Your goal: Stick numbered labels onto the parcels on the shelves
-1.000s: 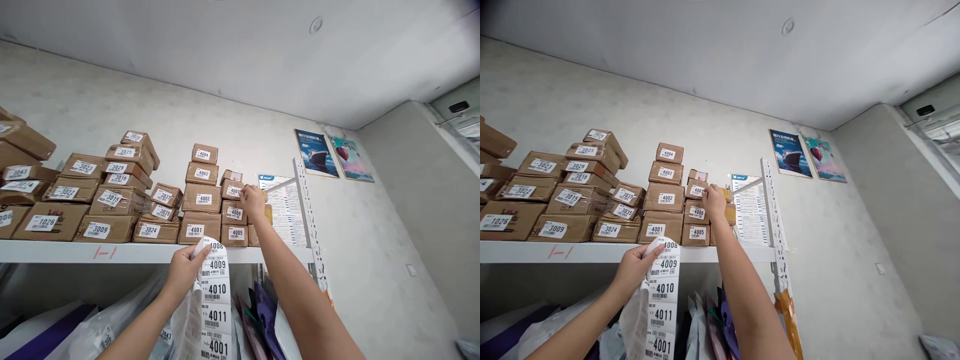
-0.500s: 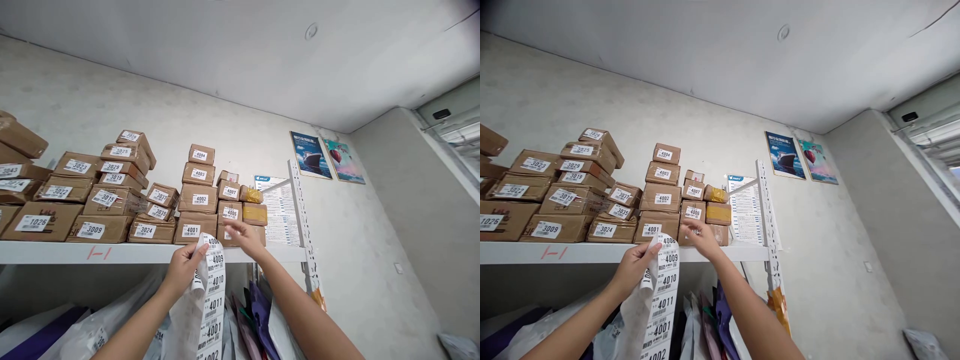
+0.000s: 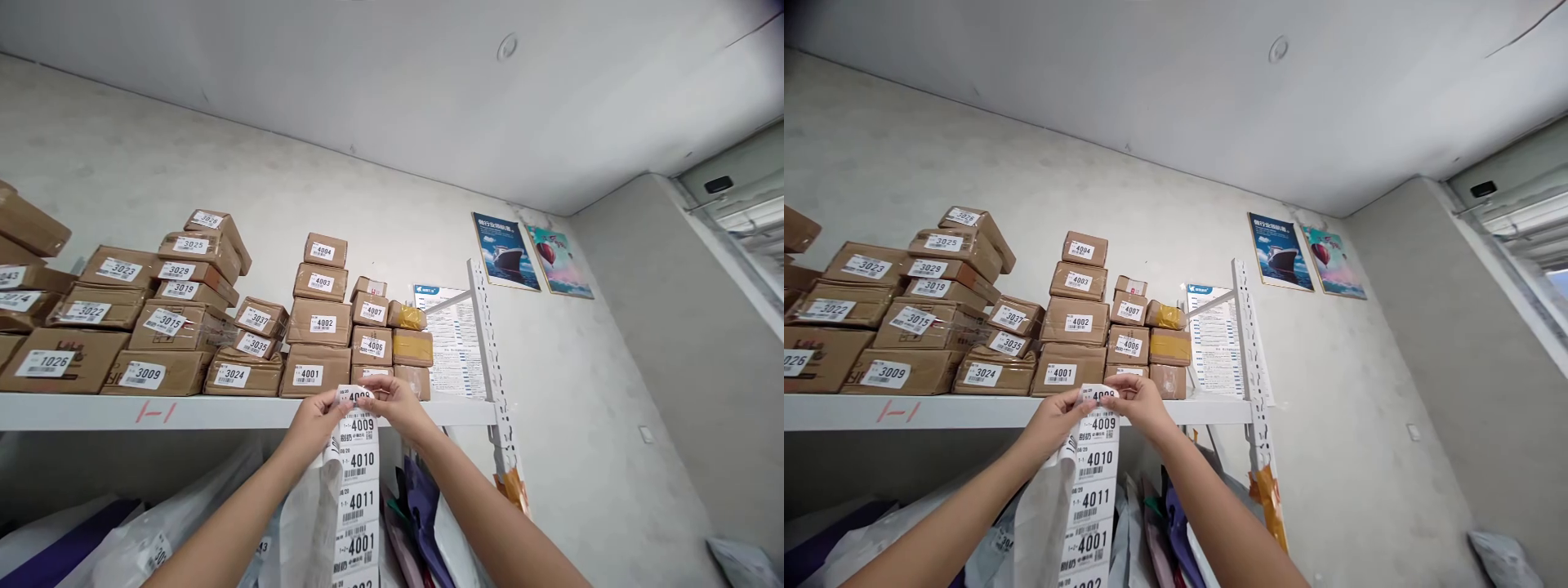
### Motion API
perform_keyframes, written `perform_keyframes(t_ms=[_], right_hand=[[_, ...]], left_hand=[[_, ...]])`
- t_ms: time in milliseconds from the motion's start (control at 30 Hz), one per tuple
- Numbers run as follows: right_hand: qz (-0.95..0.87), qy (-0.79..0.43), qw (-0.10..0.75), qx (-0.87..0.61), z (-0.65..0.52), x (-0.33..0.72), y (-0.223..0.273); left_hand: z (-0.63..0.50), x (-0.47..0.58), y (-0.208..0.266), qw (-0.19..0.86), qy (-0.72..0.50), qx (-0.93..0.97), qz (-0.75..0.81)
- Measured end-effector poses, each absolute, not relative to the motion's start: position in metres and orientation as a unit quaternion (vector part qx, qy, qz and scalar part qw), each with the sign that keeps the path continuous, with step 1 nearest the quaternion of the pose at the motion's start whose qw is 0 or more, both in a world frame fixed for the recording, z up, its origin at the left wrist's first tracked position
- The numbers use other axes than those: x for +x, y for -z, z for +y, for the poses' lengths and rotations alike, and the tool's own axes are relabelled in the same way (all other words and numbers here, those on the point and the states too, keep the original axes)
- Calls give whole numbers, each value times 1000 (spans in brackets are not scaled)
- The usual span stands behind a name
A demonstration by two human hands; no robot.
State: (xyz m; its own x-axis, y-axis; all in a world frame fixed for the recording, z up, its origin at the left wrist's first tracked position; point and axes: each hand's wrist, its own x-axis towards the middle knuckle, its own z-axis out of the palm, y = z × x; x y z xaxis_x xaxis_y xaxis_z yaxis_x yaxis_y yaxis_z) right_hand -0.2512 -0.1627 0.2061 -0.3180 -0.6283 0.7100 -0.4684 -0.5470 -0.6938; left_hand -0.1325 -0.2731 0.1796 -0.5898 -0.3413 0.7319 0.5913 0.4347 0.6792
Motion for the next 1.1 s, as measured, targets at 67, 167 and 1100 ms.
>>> perform_keyframes(t_ms=[67,167,1100], right_hand=[[480,645,58,-592,-161,-250,-207],[474,638,58,-604,-159,-247,-207],[511,610,-388,-465,-193,-279,-400]], left_hand=[[-274,-133,-180,443,528,-99,-718],[-273,-129,-180,466,476,-83,-741],[-355,-124,-172,491,320,64,-807]])
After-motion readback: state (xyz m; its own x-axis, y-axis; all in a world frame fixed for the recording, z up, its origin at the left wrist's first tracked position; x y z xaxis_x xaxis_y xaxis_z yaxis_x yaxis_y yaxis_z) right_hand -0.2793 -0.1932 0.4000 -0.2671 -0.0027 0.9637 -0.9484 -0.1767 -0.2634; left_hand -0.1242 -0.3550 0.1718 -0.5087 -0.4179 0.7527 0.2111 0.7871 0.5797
